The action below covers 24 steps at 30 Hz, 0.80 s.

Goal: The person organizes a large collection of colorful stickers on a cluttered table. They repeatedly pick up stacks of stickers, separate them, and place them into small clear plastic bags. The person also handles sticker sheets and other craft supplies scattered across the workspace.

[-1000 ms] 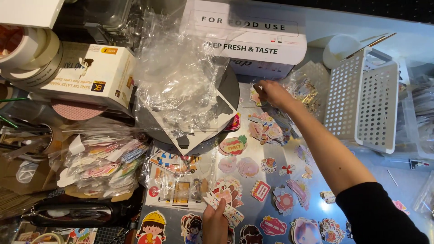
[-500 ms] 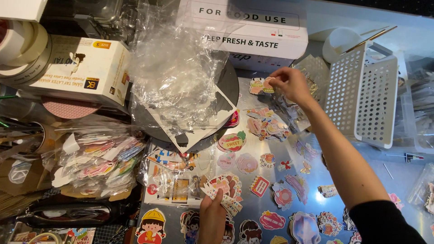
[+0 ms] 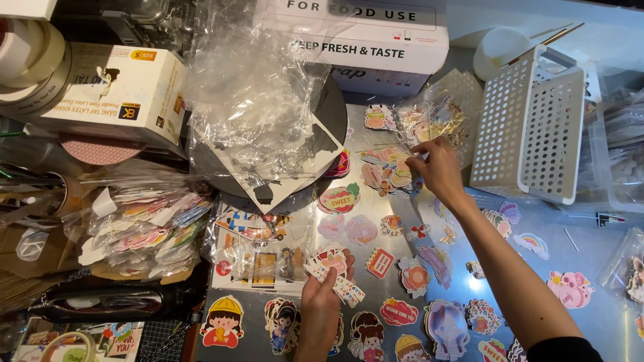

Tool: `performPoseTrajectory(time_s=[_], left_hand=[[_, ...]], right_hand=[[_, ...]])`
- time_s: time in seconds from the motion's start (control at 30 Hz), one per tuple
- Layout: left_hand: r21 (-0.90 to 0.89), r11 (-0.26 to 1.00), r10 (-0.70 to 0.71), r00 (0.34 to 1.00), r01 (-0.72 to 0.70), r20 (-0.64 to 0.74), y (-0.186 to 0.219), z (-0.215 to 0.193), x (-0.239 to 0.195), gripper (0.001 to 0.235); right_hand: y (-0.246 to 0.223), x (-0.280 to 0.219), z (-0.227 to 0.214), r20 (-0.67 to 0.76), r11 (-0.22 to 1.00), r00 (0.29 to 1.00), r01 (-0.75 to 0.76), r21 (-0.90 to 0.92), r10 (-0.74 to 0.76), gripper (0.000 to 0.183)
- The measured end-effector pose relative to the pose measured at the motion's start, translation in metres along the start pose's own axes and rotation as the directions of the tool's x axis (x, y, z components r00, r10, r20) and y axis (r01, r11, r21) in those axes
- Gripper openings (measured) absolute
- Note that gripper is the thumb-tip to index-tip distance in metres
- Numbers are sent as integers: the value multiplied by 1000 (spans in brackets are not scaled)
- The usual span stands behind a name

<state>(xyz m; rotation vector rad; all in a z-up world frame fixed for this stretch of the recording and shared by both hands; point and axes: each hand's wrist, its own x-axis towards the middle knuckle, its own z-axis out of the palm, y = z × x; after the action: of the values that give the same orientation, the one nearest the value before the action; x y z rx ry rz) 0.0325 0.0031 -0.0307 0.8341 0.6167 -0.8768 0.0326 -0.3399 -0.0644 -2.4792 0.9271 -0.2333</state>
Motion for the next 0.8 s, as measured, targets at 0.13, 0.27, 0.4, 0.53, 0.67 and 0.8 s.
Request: performPoseTrajectory(time_s=[0.13,0.27,0.4,0.53,0.67,0.8], left_hand=[[-49,995,94,995,-91,44,-9,4,-7,49],[-35,998,54,998,-53,36,-28,7,-8,51],[143,990,4,989,18,-150,-59,-9,-5,112],[-34,999,15,997,-18,-82,-40,21,-41,59],[29,998,51,996,-50,-67,-37,6,-31,59],[-41,994,94,991,-99,-99,-27,-6,-18,57]], right_hand=[[8,-9,-4,-159,995,983,93,32,-86,22],[-10,-18,-7,-115,990,987,118,77,-108,19],[-1,-4,30,-24,920,929,363,-151,-370,35],[-7,3,75,-47,902,936,320,-289,-348,58],[-10,3,94,-74,871,931,304,-387,-358,49],[-10,6,97,-52,909,958,251,-332,-283,40]])
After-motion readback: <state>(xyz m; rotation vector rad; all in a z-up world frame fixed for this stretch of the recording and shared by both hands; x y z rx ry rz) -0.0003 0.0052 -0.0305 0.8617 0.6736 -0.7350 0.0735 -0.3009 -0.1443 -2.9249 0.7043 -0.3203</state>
